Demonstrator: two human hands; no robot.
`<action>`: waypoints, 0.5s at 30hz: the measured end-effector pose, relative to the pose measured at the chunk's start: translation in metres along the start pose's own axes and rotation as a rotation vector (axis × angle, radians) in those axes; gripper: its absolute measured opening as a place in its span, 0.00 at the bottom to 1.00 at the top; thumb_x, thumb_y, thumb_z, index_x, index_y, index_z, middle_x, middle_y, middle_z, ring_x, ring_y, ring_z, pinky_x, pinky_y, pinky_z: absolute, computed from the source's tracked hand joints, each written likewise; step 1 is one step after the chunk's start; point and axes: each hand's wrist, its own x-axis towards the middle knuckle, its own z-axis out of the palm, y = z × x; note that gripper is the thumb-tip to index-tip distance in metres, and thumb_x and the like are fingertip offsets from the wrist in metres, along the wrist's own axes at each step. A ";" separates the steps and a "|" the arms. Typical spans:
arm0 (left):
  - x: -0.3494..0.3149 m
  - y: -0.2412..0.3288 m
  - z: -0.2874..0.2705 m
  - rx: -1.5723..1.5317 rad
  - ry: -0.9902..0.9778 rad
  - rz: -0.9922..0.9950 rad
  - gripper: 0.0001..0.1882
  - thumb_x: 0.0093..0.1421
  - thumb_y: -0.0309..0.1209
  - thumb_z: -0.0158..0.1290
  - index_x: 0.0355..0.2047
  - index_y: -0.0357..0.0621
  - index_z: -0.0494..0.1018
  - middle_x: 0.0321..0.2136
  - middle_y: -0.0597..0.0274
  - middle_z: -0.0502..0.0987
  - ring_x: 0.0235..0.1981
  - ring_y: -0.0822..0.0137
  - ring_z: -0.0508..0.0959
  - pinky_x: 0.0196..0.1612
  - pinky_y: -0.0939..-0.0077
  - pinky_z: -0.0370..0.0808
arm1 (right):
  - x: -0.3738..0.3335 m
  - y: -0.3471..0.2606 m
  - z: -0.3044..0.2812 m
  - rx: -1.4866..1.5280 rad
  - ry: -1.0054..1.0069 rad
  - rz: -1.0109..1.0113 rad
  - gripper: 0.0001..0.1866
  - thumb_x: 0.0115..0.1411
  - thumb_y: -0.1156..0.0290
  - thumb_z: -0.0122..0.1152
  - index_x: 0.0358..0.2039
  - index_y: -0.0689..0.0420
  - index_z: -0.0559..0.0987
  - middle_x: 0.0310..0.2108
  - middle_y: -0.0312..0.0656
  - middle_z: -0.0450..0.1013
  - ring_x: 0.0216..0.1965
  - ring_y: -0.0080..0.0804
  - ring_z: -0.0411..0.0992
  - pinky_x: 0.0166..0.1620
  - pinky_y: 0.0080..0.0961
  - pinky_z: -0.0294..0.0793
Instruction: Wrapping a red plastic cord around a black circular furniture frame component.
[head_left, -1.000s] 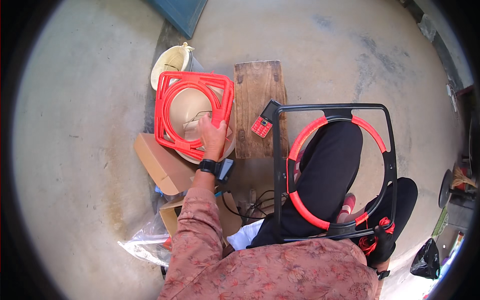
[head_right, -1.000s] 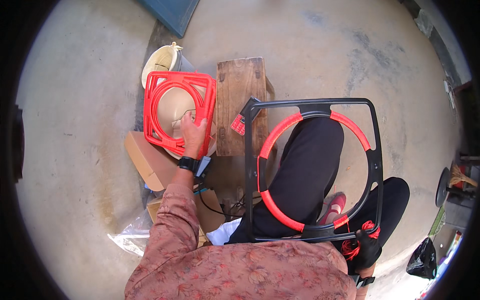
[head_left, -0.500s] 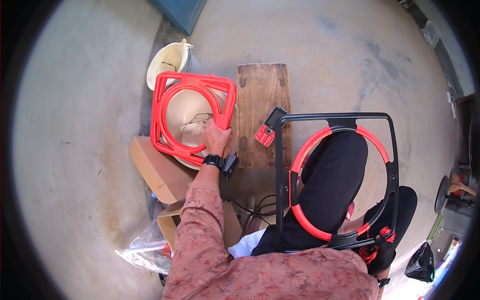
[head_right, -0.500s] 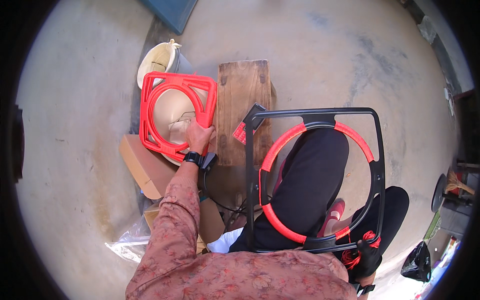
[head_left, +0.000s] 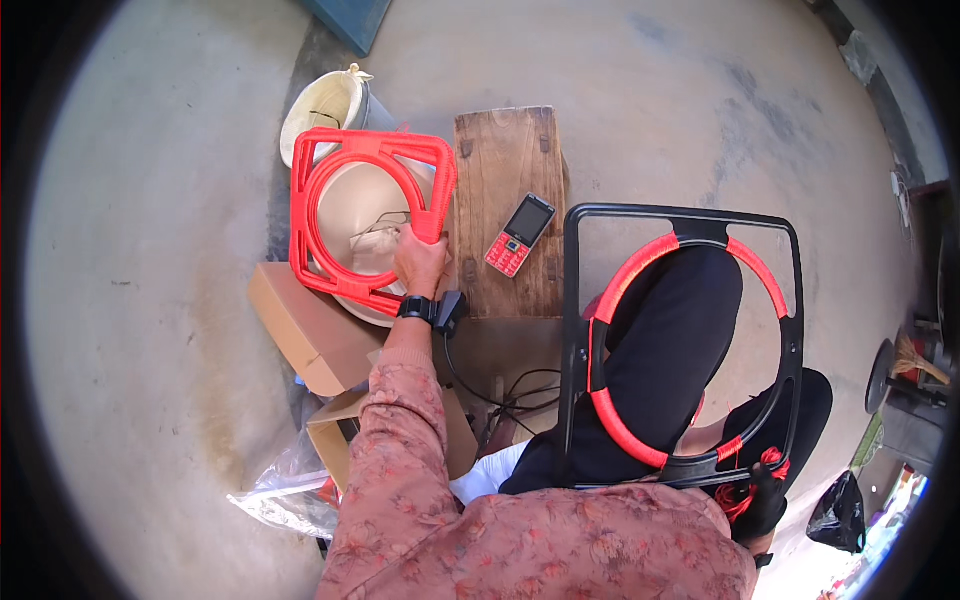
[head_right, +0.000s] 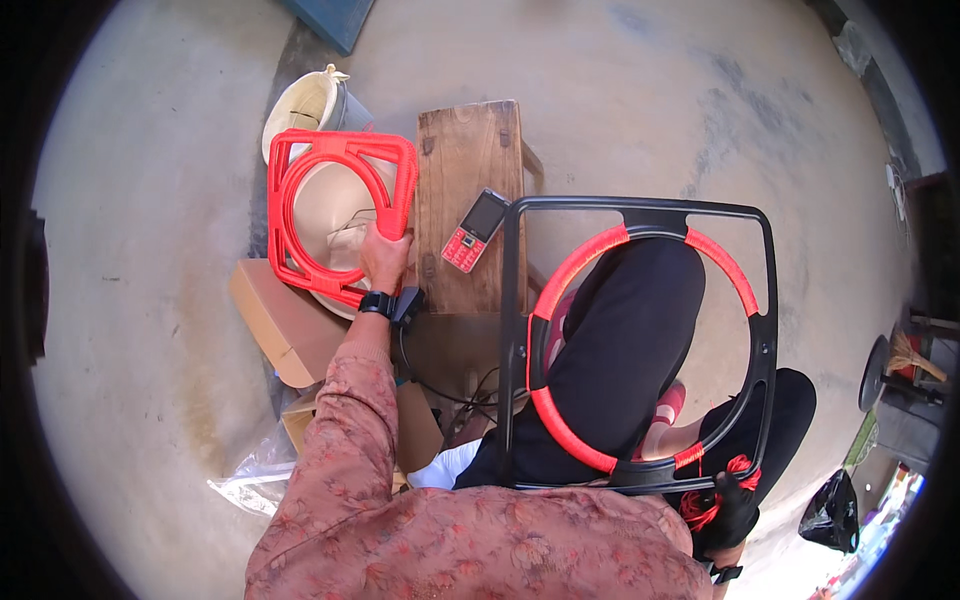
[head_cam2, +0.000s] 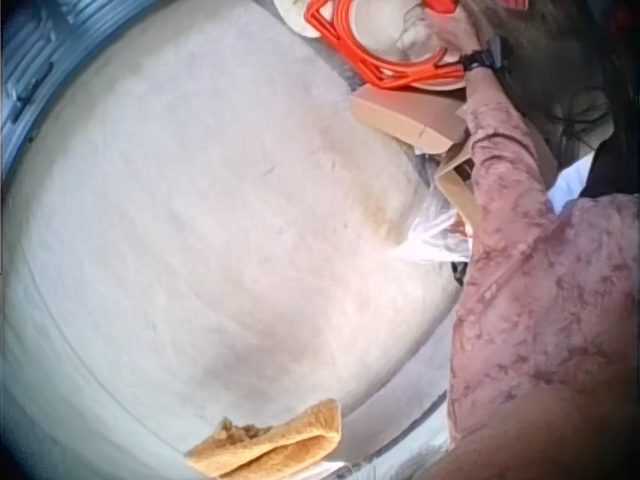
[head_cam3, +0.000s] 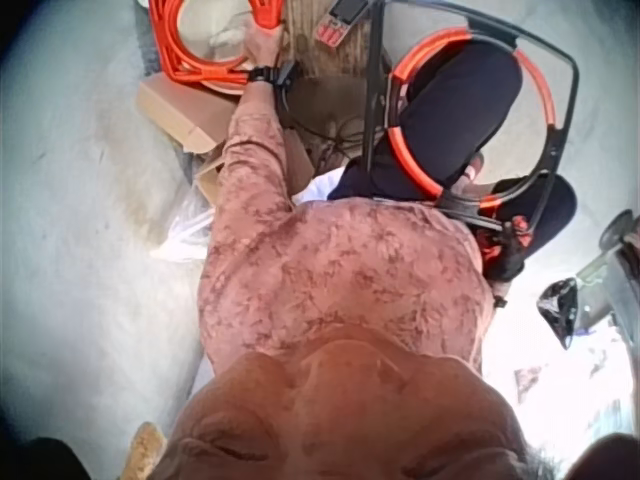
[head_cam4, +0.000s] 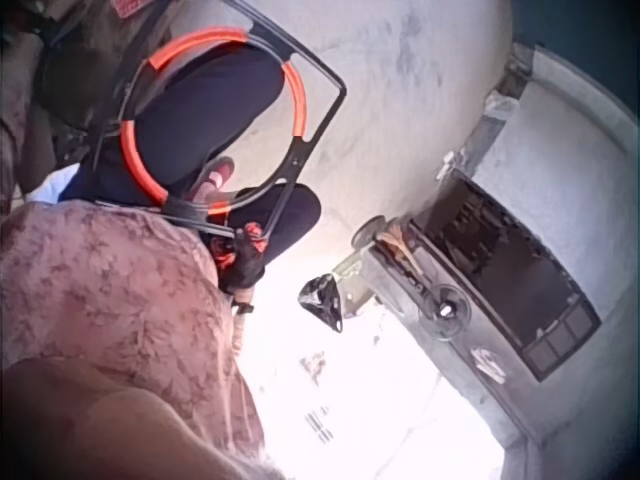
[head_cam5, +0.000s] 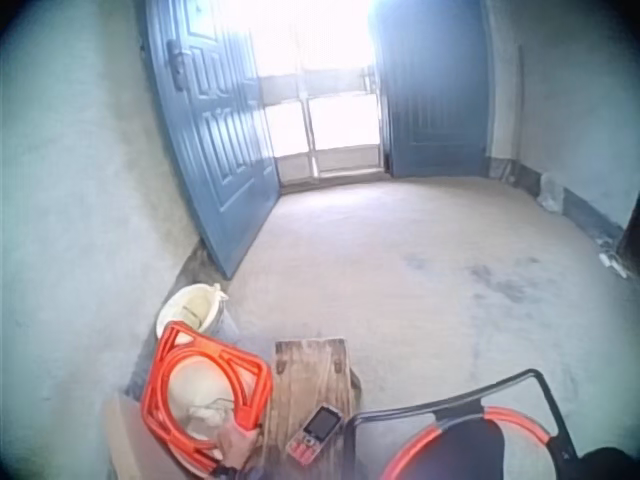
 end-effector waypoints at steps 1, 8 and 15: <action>0.000 0.000 0.000 0.054 0.010 0.003 0.24 0.42 0.44 0.64 0.36 0.43 0.71 0.31 0.46 0.78 0.34 0.45 0.78 0.37 0.53 0.73 | -0.002 0.004 0.001 -0.002 -0.004 0.004 0.13 0.54 0.63 0.61 0.36 0.55 0.73 0.29 0.31 0.68 0.30 0.21 0.66 0.36 0.23 0.67; -0.002 -0.023 -0.011 -0.099 0.077 0.256 0.36 0.42 0.47 0.65 0.46 0.36 0.70 0.40 0.42 0.76 0.42 0.47 0.76 0.45 0.58 0.73 | 0.008 0.001 0.000 0.448 -0.012 0.418 0.12 0.57 0.69 0.58 0.42 0.55 0.74 0.35 0.39 0.71 0.35 0.31 0.70 0.39 0.27 0.70; -0.019 -0.075 -0.074 -0.064 -0.041 0.213 0.33 0.47 0.44 0.64 0.47 0.34 0.69 0.42 0.43 0.76 0.42 0.52 0.77 0.46 0.63 0.73 | 0.007 0.009 0.005 0.309 -0.008 0.153 0.14 0.58 0.62 0.60 0.40 0.57 0.76 0.33 0.36 0.72 0.34 0.26 0.70 0.40 0.25 0.69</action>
